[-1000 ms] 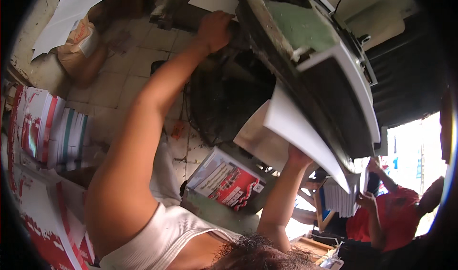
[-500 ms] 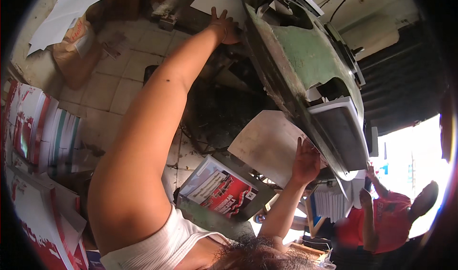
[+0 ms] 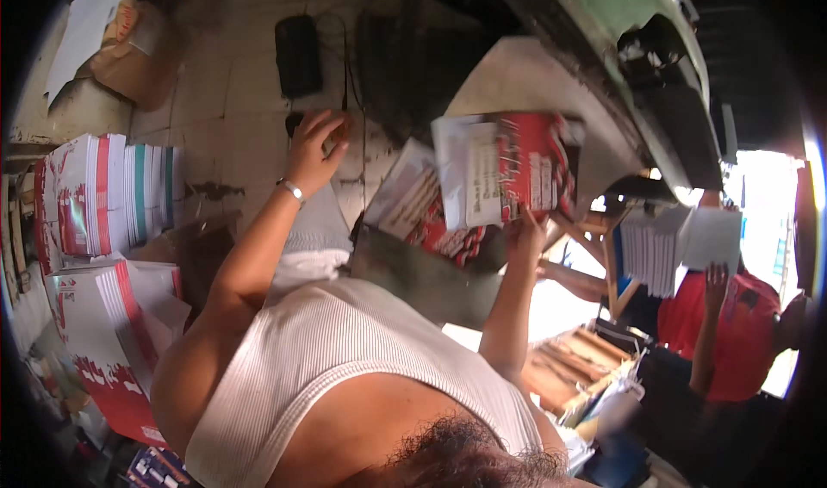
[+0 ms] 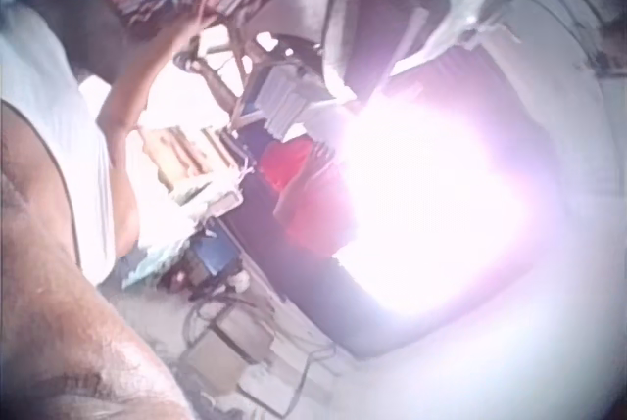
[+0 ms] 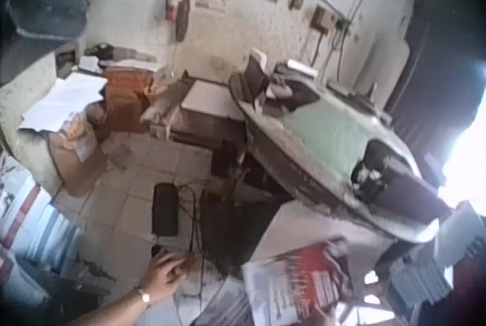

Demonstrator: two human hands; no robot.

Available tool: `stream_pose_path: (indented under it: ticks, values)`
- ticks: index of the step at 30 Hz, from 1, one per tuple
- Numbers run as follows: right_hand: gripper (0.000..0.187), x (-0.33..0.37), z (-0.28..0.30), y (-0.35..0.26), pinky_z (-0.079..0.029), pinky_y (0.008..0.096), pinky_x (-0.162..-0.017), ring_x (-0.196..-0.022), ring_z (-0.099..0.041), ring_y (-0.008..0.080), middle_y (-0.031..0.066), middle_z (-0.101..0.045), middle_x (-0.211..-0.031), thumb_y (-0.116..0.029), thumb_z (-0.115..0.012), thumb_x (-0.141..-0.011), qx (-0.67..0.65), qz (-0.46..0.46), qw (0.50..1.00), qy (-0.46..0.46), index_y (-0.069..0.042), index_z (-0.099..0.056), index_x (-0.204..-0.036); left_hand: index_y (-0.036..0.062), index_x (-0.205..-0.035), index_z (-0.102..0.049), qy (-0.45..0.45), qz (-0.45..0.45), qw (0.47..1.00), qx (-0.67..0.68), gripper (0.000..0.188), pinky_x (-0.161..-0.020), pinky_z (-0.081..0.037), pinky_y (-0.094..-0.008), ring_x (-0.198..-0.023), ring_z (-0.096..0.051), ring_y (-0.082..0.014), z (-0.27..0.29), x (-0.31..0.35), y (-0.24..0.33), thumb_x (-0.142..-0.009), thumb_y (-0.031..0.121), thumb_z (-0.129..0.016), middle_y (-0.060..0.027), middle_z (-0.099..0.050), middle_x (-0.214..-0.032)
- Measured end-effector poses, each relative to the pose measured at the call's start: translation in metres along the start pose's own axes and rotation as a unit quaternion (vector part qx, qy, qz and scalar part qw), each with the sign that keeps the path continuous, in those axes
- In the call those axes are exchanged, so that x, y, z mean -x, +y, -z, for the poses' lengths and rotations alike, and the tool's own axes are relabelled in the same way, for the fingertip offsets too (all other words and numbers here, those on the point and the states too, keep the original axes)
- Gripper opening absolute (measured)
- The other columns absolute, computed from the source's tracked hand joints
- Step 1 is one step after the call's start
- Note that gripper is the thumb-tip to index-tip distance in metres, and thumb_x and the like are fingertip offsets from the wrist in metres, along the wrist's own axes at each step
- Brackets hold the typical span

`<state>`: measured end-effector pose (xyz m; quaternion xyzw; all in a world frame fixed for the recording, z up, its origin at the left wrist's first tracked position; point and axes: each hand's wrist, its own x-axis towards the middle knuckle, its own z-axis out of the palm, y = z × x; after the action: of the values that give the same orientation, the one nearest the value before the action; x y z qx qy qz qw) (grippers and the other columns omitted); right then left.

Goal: The person binds books by placing paper blocks into printed covers on a binding machine, folding the covers over the pages by hand, and stacking the finished books into a pile.

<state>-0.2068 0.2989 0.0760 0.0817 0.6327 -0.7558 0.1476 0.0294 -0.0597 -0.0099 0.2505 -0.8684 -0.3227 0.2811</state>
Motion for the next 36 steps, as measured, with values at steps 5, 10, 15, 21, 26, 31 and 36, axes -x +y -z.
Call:
stream_pose_path:
  ticks: [5, 10, 15, 21, 26, 31, 36]
  values:
    - [0.039, 0.019, -0.025, -0.060, -0.054, 0.0321, -0.076, -0.096, -0.067, 0.0199, 0.0092, -0.069, -0.113, -0.002, -0.063, -0.090, 0.376, 0.110, 0.892, -0.227, -0.004, -0.058, -0.128, 0.0072, -0.127, -0.064, -0.058, 0.072, 0.993, 0.079, 0.041, -0.108, -0.043, -0.0423, -0.130, -0.053, -0.0358, -0.001, 0.049, 0.001, -0.090, 0.024, -0.072, -0.0148, -0.060, -0.136]
    - [0.041, 0.019, -0.074, -0.014, -0.052, 0.0454, -0.083, -0.097, -0.067, 0.0369, 0.0168, -0.071, -0.104, -0.014, -0.071, -0.082, 0.660, 0.181, 0.656, -0.320, -0.014, -0.064, -0.122, 0.0077, -0.125, -0.065, -0.089, 0.070, 0.984, 0.134, 0.041, -0.103, -0.047, -0.0400, -0.120, -0.060, -0.0331, -0.018, 0.013, 0.040, -0.090, 0.028, -0.072, -0.0140, -0.063, -0.132]
    - [0.034, -0.003, -0.065, 0.052, -0.046, 0.0539, -0.090, -0.112, -0.058, 0.0382, 0.0137, -0.062, -0.116, -0.015, -0.067, -0.080, 0.653, 0.376, 0.623, -0.209, -0.015, -0.066, -0.114, 0.0113, -0.122, -0.068, -0.085, -0.081, 0.987, 0.111, 0.039, -0.099, -0.050, -0.0416, -0.115, -0.062, -0.0321, -0.059, -0.025, 0.066, -0.089, 0.032, -0.072, -0.0131, -0.065, -0.125]
    - [0.026, -0.016, -0.082, 0.062, -0.046, 0.0495, -0.085, -0.100, -0.062, 0.0355, 0.0120, -0.066, -0.098, -0.018, -0.075, -0.077, 0.618, 0.306, 0.694, -0.206, -0.011, -0.066, -0.100, 0.0157, -0.105, -0.076, -0.235, -0.084, 0.966, 0.075, 0.023, -0.093, -0.049, -0.0417, -0.111, -0.063, -0.0294, -0.108, -0.044, 0.046, -0.092, 0.032, -0.066, -0.0080, -0.067, -0.119]
    - [0.019, -0.043, -0.061, 0.074, -0.047, 0.0450, -0.074, -0.086, -0.065, 0.0332, 0.0084, -0.068, -0.085, -0.025, -0.078, -0.077, 0.623, 0.377, 0.671, -0.137, -0.010, -0.069, -0.084, 0.0165, -0.099, -0.079, -0.206, -0.077, 0.974, 0.056, 0.019, -0.095, -0.050, -0.0401, -0.107, -0.064, -0.0277, -0.108, -0.047, 0.051, -0.087, 0.029, -0.071, -0.0061, -0.069, -0.114]
    - [0.016, -0.064, 0.026, 0.036, -0.048, 0.0430, -0.072, -0.080, -0.065, 0.0319, 0.0094, -0.067, -0.081, -0.021, -0.081, -0.073, 0.569, 0.279, 0.747, -0.200, -0.009, -0.070, -0.076, 0.0190, -0.100, -0.079, -0.174, -0.056, 0.982, 0.048, 0.018, -0.096, -0.050, -0.0390, -0.111, -0.064, -0.0277, -0.108, -0.038, 0.044, -0.087, 0.030, -0.071, -0.0054, -0.069, -0.120]
    - [0.018, -0.067, 0.048, 0.030, -0.050, 0.0405, -0.078, -0.088, -0.064, 0.0326, 0.0099, -0.067, -0.079, -0.018, -0.083, -0.071, 0.566, 0.307, 0.745, -0.176, -0.008, -0.070, -0.077, 0.0213, -0.112, -0.075, -0.203, -0.027, 0.979, 0.017, 0.028, -0.095, -0.051, -0.0412, -0.112, -0.064, -0.0308, -0.109, -0.033, 0.044, -0.088, 0.034, -0.070, -0.0100, -0.068, -0.124]
